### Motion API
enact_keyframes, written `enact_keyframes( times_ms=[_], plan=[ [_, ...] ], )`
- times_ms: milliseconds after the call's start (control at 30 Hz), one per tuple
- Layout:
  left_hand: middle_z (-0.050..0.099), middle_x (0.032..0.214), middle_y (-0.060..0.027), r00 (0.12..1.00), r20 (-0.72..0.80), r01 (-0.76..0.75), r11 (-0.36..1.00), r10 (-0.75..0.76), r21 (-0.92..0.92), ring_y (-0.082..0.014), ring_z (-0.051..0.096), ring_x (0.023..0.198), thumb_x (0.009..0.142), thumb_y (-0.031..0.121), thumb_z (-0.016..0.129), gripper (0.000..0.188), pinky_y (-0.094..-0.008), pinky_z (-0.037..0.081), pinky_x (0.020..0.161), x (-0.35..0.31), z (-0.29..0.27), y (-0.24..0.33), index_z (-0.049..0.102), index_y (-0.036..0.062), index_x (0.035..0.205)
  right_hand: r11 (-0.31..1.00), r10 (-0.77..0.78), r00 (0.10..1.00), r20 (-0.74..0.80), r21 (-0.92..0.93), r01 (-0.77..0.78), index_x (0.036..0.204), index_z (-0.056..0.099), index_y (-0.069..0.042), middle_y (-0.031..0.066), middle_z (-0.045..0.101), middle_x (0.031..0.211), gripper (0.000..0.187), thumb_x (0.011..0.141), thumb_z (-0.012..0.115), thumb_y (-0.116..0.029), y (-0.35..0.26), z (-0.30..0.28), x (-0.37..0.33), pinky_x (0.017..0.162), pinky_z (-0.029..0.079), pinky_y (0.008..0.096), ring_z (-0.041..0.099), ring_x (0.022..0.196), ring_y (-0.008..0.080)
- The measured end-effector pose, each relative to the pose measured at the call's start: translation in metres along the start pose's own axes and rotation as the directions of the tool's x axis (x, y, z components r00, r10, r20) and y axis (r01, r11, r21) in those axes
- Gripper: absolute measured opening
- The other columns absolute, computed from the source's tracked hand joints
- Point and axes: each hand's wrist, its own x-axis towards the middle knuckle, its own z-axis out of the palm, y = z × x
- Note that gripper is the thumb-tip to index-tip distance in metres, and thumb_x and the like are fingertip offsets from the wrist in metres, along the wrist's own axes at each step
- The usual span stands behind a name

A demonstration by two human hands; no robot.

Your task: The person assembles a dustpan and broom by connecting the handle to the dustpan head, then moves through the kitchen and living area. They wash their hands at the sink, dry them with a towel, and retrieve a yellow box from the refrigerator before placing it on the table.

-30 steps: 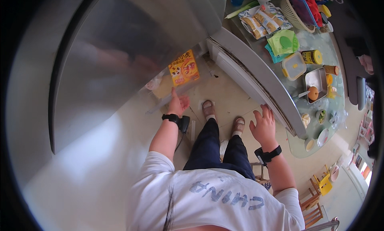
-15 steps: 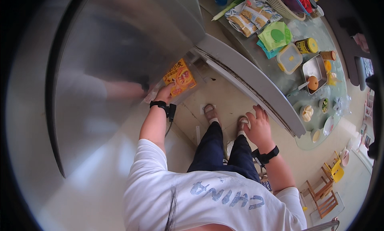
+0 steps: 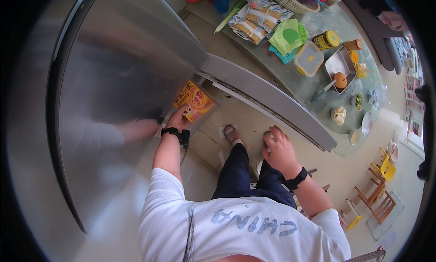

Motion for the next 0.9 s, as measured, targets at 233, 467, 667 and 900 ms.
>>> enact_keyframes(
  times_ms=[233, 467, 667, 900],
  plan=[
    [0.065, 0.112, -0.0032, 1.000, 0.017, -0.007, 1.000, 0.008, -0.017, -0.0200, 0.063, 0.106, 0.087, 0.029, 0.074, 0.048, -0.0324, 0.049, 0.093, 0.009, 0.000, -0.004, 0.055, 0.0133, 0.128, 0.997, 0.035, 0.999, 0.024, 0.066, -0.036, 0.104, 0.062, -0.007, 0.0180, 0.050, 0.129, 0.034, 0.071, 0.069, -0.014, -0.014, -0.002, -0.004, 0.097, 0.044, 0.0464, 0.047, 0.124, 0.0361],
    [0.061, 0.124, 0.0000, 0.995, 0.103, -0.004, 0.997, -0.004, 0.074, -0.0166, 0.055, 0.117, 0.084, 0.035, 0.075, 0.053, -0.0377, 0.036, 0.101, 0.021, -0.013, 0.000, 0.054, 0.0193, 0.130, 0.994, 0.101, 0.995, 0.004, 0.032, -0.101, 0.104, 0.063, -0.008, 0.0171, 0.050, 0.129, 0.032, 0.073, 0.069, -0.015, -0.015, -0.004, -0.014, 0.095, 0.046, 0.0439, 0.049, 0.120, 0.0357],
    [0.059, 0.127, -0.0003, 0.997, 0.063, 0.030, 0.985, -0.042, 0.173, -0.0181, 0.054, 0.118, 0.088, 0.031, 0.071, 0.049, -0.0379, 0.036, 0.100, 0.010, -0.009, 0.004, 0.052, 0.0180, 0.131, 0.994, 0.106, 0.993, 0.053, 0.024, -0.108, 0.106, 0.063, -0.008, 0.0172, 0.051, 0.129, 0.034, 0.074, 0.069, -0.016, -0.022, 0.000, -0.017, 0.096, 0.046, 0.0446, 0.049, 0.120, 0.0355],
    [0.059, 0.127, -0.0063, 0.986, 0.149, -0.047, 0.987, 0.071, -0.155, -0.0234, 0.055, 0.119, 0.089, 0.013, 0.071, 0.049, -0.0397, 0.046, 0.101, 0.026, -0.003, 0.002, 0.049, 0.0073, 0.132, 0.982, 0.161, 0.971, 0.176, 0.071, -0.175, 0.117, 0.059, -0.005, 0.0187, 0.050, 0.129, 0.046, 0.073, 0.068, -0.015, -0.031, -0.003, -0.017, 0.096, 0.046, 0.0440, 0.050, 0.120, 0.0361]
  ],
)
